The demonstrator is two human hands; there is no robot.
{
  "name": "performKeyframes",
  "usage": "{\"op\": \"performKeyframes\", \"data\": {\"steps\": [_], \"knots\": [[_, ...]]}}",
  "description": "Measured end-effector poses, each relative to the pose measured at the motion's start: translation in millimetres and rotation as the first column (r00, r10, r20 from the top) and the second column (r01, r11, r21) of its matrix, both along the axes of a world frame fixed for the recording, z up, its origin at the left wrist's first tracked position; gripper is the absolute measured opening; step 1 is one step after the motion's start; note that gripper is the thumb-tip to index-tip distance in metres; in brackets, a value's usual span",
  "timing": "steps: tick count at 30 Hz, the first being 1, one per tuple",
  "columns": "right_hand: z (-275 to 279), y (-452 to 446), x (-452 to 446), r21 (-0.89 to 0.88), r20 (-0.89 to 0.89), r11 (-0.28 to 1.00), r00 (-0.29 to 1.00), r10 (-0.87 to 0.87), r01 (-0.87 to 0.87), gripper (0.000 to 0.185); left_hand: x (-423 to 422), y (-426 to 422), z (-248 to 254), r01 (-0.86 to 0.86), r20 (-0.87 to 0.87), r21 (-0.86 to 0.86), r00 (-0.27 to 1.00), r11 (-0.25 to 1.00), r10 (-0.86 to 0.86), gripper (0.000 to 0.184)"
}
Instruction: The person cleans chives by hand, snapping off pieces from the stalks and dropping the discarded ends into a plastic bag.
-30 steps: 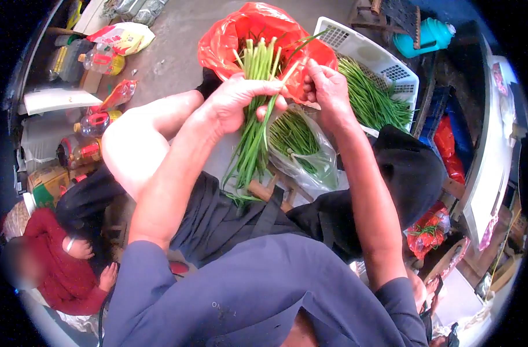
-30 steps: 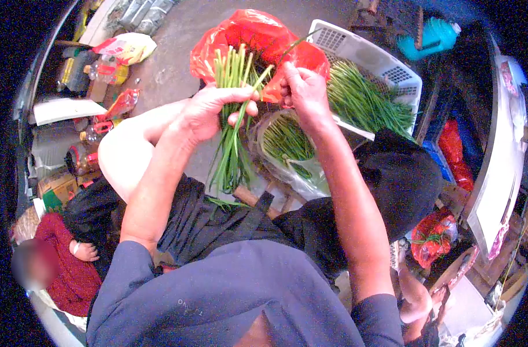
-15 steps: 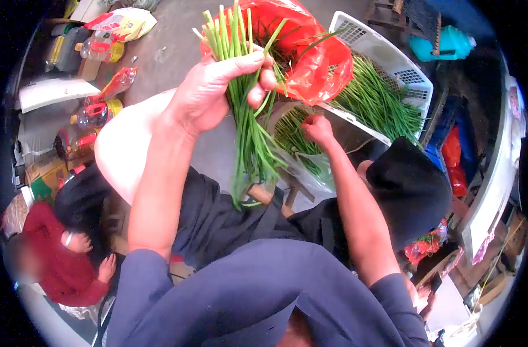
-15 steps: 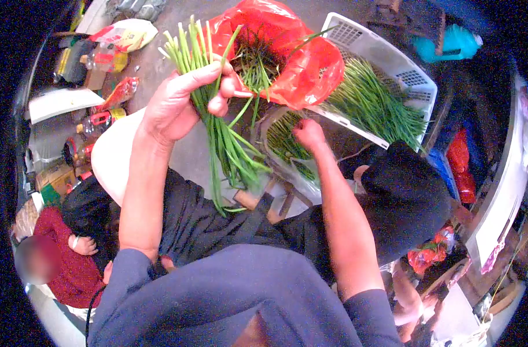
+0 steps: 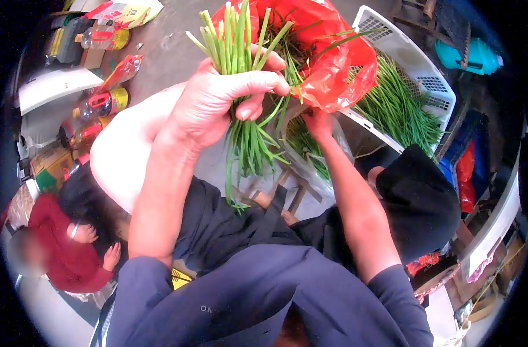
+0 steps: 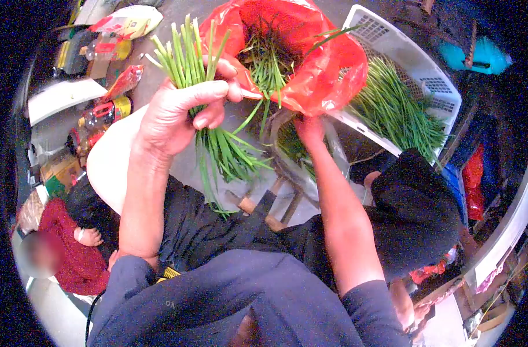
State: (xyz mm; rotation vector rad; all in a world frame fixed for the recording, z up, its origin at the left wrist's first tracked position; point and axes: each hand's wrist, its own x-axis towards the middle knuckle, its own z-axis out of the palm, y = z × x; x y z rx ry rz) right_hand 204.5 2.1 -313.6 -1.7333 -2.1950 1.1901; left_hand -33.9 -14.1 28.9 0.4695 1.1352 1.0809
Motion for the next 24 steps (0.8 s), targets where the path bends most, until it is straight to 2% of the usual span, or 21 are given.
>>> {"op": "performKeyframes", "data": {"steps": [1,3,7,9,10,12,13,14,16,18,20,22,24], "knots": [[6,0,0,0.001,0.002,1.0,1.0,-0.002,0.002,0.039,0,0,-1,0.005,-0.01,0.005,1.0,1.0,-0.005,0.024],[22,4,2,-0.054,0.12,0.999,0.993,0.011,-0.004,0.036,1,0,-1,0.003,-0.027,0.02,1.0,1.0,-0.002,0.024],[58,8,16,-0.062,0.056,0.998,0.998,0.023,-0.02,0.029,3,-1,-1,-0.007,-0.015,0.046,1.0,0.999,0.008,0.023],[80,9,24,0.129,-0.021,0.99,0.998,0.061,-0.057,0.022,4,-3,-2,-0.021,-0.031,0.071,0.999,0.997,0.024,0.022],[92,13,27,0.142,-0.016,0.988,0.998,0.057,-0.054,0.022,5,-3,-4,-0.039,-0.05,0.085,0.998,0.996,0.043,0.022],[114,19,32,-0.12,-0.139,0.988,0.987,0.083,-0.1,0.025,6,-4,-6,-0.043,-0.021,0.101,0.999,0.994,0.046,0.022],[124,18,32,-0.207,-0.204,0.977,0.979,0.014,-0.057,0.025,6,-5,-7,-0.044,-0.042,0.109,0.998,0.993,0.049,0.022],[134,19,34,-0.195,-0.201,0.979,0.98,0.014,-0.054,0.025,7,-5,-7,-0.046,-0.063,0.117,0.997,0.992,0.054,0.023],[180,24,27,-0.435,-0.424,0.895,0.899,-0.107,-0.099,0.02,9,-6,-9,-0.047,-0.045,0.142,0.998,0.989,0.054,0.024],[219,27,18,-0.571,-0.509,0.816,0.818,-0.268,-0.088,0.015,12,-6,-9,-0.05,-0.053,0.103,0.997,0.993,0.056,0.024],[253,29,14,-0.573,-0.557,0.817,0.763,-0.328,-0.067,0.013,15,-8,-13,-0.034,-0.05,0.138,0.998,0.99,0.041,0.022],[285,30,10,-0.599,-0.63,0.797,0.658,-0.411,-0.076,0.012,19,-7,-16,0.048,-0.131,0.125,0.991,0.991,-0.031,0.02],[297,34,10,-0.609,-0.69,0.784,0.566,-0.451,-0.118,0.012,26,-7,-20,0.106,-0.167,0.111,0.982,0.988,-0.087,0.018]]}}
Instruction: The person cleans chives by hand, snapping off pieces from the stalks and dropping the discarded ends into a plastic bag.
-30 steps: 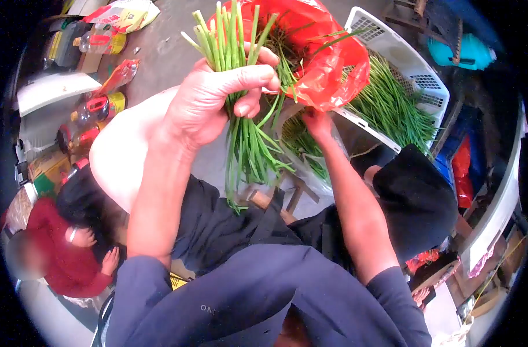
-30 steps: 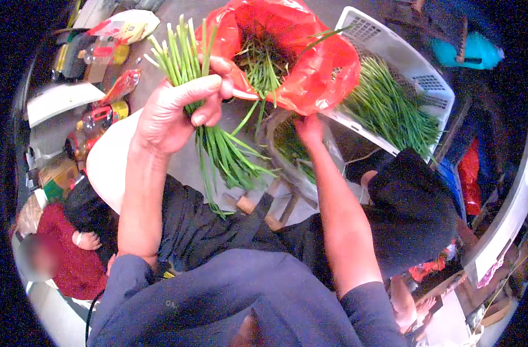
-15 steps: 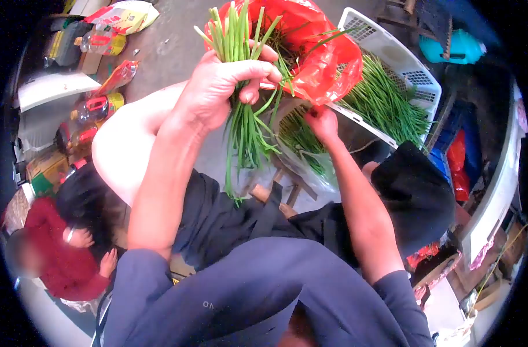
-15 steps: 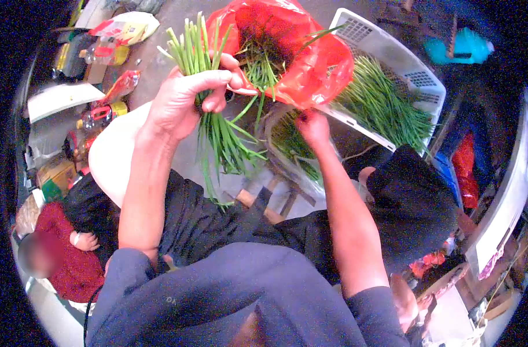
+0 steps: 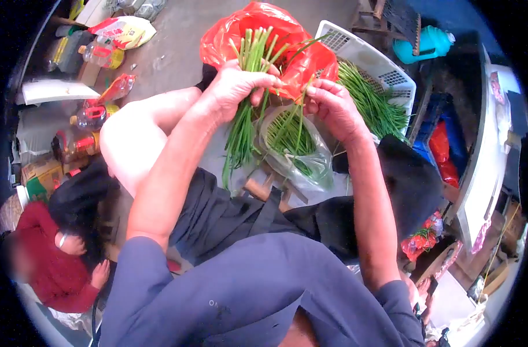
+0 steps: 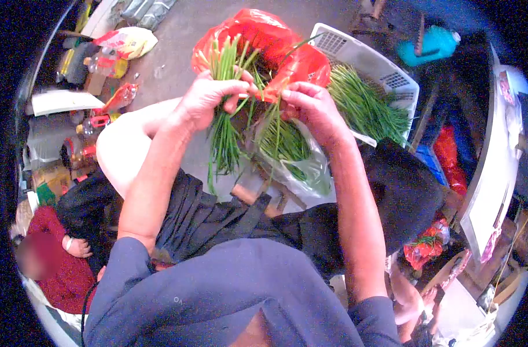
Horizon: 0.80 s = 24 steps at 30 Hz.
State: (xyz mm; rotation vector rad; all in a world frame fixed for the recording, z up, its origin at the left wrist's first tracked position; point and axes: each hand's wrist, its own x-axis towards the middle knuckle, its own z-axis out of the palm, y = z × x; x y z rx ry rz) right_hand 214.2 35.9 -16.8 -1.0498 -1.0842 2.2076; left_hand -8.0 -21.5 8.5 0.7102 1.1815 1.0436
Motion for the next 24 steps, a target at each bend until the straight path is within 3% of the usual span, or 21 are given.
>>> {"op": "performKeyframes", "data": {"steps": [3,12,22,24], "knots": [[10,0,-5,-0.032,-0.115,0.999,0.993,-0.041,0.038,0.012,8,-1,-6,0.052,-0.004,-0.026,0.999,0.998,-0.053,0.018],[6,-1,-13,-0.035,-0.187,0.998,0.98,-0.062,0.056,0.015,20,-3,-10,0.126,0.14,-0.079,0.984,0.989,-0.114,0.015],[9,0,-21,-0.016,-0.202,0.997,0.976,-0.079,0.077,0.019,23,0,-12,0.164,0.373,-0.094,0.92,0.982,-0.118,0.016],[7,-1,-23,0.033,-0.092,0.996,0.992,-0.085,0.089,0.022,23,-1,-11,0.161,0.376,-0.101,0.92,0.982,-0.112,0.015]]}}
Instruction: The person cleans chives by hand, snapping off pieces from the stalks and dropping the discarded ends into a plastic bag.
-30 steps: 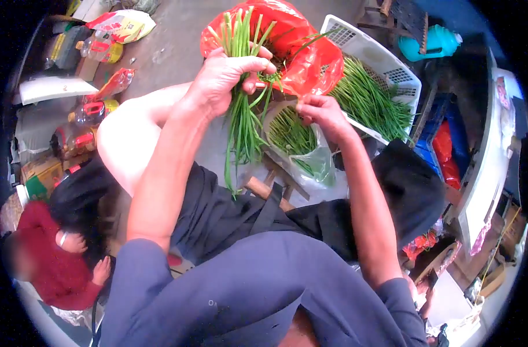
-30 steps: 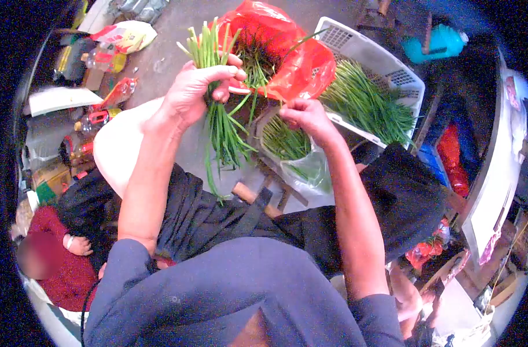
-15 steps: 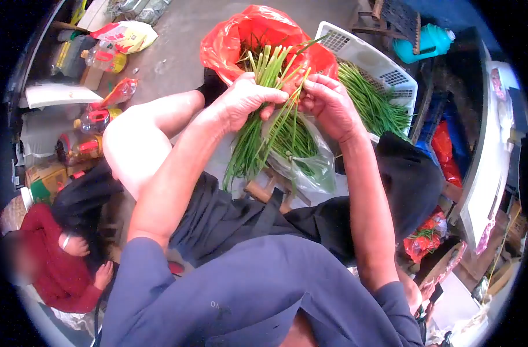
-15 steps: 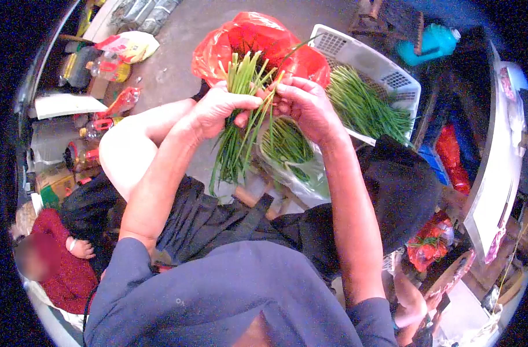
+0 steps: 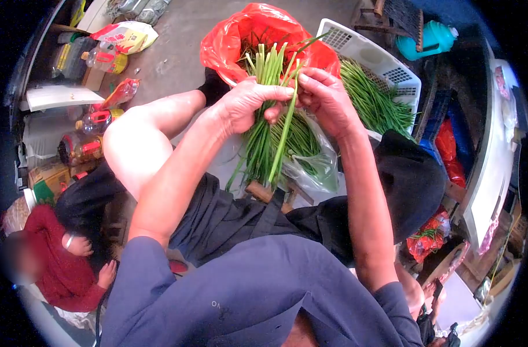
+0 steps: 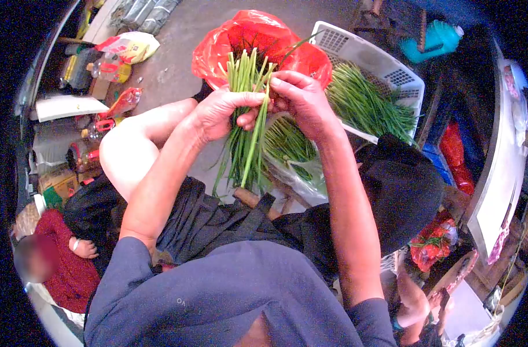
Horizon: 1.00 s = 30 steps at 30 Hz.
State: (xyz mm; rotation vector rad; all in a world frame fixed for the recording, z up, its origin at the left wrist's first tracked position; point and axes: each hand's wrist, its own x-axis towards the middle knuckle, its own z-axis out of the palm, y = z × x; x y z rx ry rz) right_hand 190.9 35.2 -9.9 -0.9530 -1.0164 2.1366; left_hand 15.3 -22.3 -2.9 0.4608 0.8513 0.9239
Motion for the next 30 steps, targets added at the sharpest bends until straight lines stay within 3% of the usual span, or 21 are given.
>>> {"op": "performKeyframes", "data": {"steps": [3,10,12,24,26,30], "knots": [[4,-3,-3,0.011,0.081,1.0,0.997,-0.013,0.012,0.023,-1,0,-2,-0.006,-0.014,0.008,1.0,1.0,0.006,0.016],[-8,0,-5,-0.012,0.044,1.0,0.999,-0.019,0.02,0.02,-3,2,0,-0.061,-0.179,0.048,0.981,0.997,0.069,0.015],[-14,0,-6,0.144,0.15,0.99,0.989,-0.015,-0.007,0.02,-3,1,-2,-0.063,-0.207,0.045,0.976,0.997,0.071,0.015],[-17,3,-10,0.432,0.403,0.897,0.909,-0.106,-0.087,0.018,-9,0,-4,-0.083,-0.202,-0.035,0.977,0.996,0.074,0.012],[-18,10,-7,0.315,0.398,0.948,0.912,-0.095,-0.039,0.018,-13,-2,-3,-0.097,-0.192,-0.062,0.978,0.993,0.083,0.012],[-24,28,-9,0.294,0.297,0.949,0.932,-0.208,0.118,0.014,-22,-5,1,-0.102,-0.16,-0.06,0.983,0.993,0.091,0.009]]}}
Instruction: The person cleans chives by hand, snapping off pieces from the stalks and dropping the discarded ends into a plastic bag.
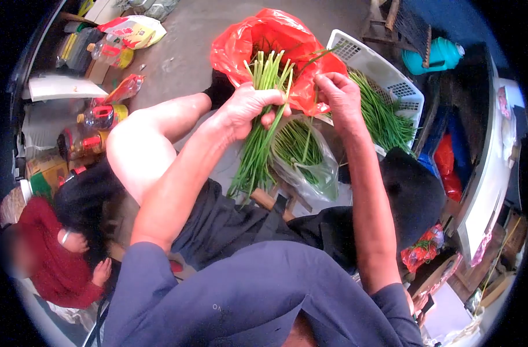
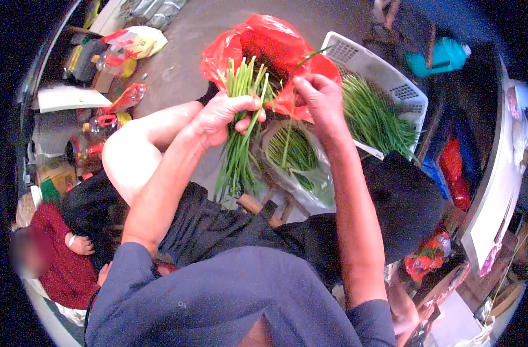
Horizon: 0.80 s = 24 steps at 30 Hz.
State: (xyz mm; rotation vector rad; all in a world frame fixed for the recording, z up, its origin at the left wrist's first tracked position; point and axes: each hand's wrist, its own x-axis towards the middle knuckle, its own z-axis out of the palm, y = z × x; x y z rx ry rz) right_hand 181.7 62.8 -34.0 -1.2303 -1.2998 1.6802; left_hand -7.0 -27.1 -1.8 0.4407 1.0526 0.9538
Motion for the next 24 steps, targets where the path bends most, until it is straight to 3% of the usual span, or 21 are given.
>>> {"op": "performKeyframes", "data": {"steps": [2,4,8,12,13,14,16,20,24], "knots": [[-6,11,-4,-0.009,-0.002,1.0,1.0,-0.003,0.003,0.015,-3,-1,1,-0.004,0.015,0.004,1.0,1.0,0.004,0.009],[-17,27,-14,0.026,0.013,0.993,0.993,-0.118,0.117,0.018,-6,0,0,-0.009,0.109,0.01,0.994,1.0,0.008,0.01],[-12,55,-38,-0.016,-0.141,0.983,0.973,-0.184,0.183,0.022,-9,1,2,-0.05,0.144,0.019,0.988,0.999,0.047,0.009],[1,53,-43,0.025,-0.013,0.998,0.999,-0.051,0.052,0.027,-10,3,2,-0.069,0.166,0.007,0.984,0.998,0.067,0.011],[6,49,-37,-0.048,0.011,0.996,0.998,0.07,-0.069,0.032,-10,3,1,-0.069,0.166,0.008,0.984,0.998,0.067,0.011],[10,42,-34,-0.047,0.01,0.996,0.998,0.07,-0.069,0.032,-10,4,-1,-0.083,0.184,0.004,0.98,0.997,0.081,0.012],[19,26,-27,-0.218,-0.112,0.955,0.978,0.178,-0.199,0.036,-8,4,-3,-0.096,0.203,-0.002,0.975,0.995,0.094,0.012],[31,4,-26,-0.21,-0.122,0.928,0.95,0.288,-0.309,0.028,-3,6,-5,-0.09,0.222,0.0,0.971,0.996,0.088,0.012],[35,-8,-29,-0.265,-0.207,0.926,0.954,0.219,-0.27,0.022,2,6,-4,-0.077,0.229,-0.011,0.97,0.997,0.078,0.014]]}}
